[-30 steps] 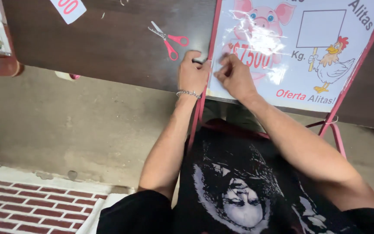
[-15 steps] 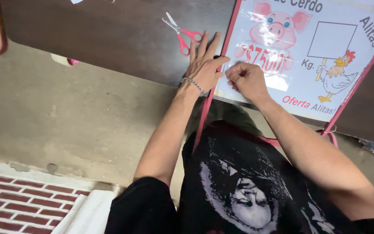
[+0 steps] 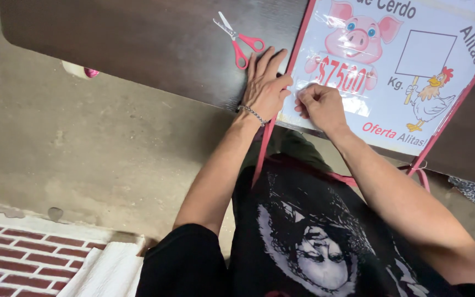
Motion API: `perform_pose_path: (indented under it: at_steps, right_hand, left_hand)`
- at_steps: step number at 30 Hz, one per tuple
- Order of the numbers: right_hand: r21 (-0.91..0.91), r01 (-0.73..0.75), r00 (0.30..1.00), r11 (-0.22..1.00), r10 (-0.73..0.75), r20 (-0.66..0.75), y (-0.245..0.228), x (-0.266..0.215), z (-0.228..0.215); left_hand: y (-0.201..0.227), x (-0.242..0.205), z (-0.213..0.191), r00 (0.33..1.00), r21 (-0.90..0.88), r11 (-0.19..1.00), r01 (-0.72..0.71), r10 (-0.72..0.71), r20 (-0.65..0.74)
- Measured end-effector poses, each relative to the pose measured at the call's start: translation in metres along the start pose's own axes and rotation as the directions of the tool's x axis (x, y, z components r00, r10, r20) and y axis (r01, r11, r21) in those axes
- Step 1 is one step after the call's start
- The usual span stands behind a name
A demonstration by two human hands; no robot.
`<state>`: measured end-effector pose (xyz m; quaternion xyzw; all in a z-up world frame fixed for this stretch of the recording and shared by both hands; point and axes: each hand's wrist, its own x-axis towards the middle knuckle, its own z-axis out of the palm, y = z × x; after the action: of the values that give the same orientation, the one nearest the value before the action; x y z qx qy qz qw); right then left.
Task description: Attaching a printed price sign to a metal frame using adhesive tape and smoothing it out
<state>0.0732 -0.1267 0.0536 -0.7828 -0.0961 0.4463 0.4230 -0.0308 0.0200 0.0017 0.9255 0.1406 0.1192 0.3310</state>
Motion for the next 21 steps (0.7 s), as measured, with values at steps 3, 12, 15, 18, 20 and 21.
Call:
perform_pose_path:
  at_steps: [3,12,15,18,20,21]
  right_hand:
    - [-0.013,-0.031,0.999,0.999,0.031,-0.012,0.004,-0.001,0.0]
    - [-0.007,-0.038,0.999,0.999,0.038,-0.017,0.011,0.001,-0.001]
    - [-0.012,-0.09,0.996,0.996,0.09,-0.02,0.008,0.0,-0.001]
    - [-0.045,-0.049,0.999,0.998,0.048,-0.018,0.01,0.001,-0.002]
    - [-0.026,-0.029,1.0,0.999,0.029,-0.005,0.015,0.001,-0.003]
    - [-0.025,-0.031,0.999,0.999,0.031,-0.006,0.016,0.0,-0.003]
  left_hand:
    - [-0.002,-0.001,0.002,1.0,-0.006,1.0,-0.018,0.018,0.01]
    - [0.004,0.0,-0.017,0.981,0.018,0.981,-0.195,0.195,-0.009]
    - [0.002,0.001,-0.02,0.958,0.091,0.954,-0.287,0.284,0.041]
    - [-0.003,0.0,-0.02,0.948,0.1,0.942,-0.32,0.319,0.027]
    - [-0.002,-0.002,-0.021,0.953,0.111,0.947,-0.302,0.297,0.062]
    - [0.0,-0.002,-0.021,0.953,0.109,0.947,-0.302,0.297,0.064]
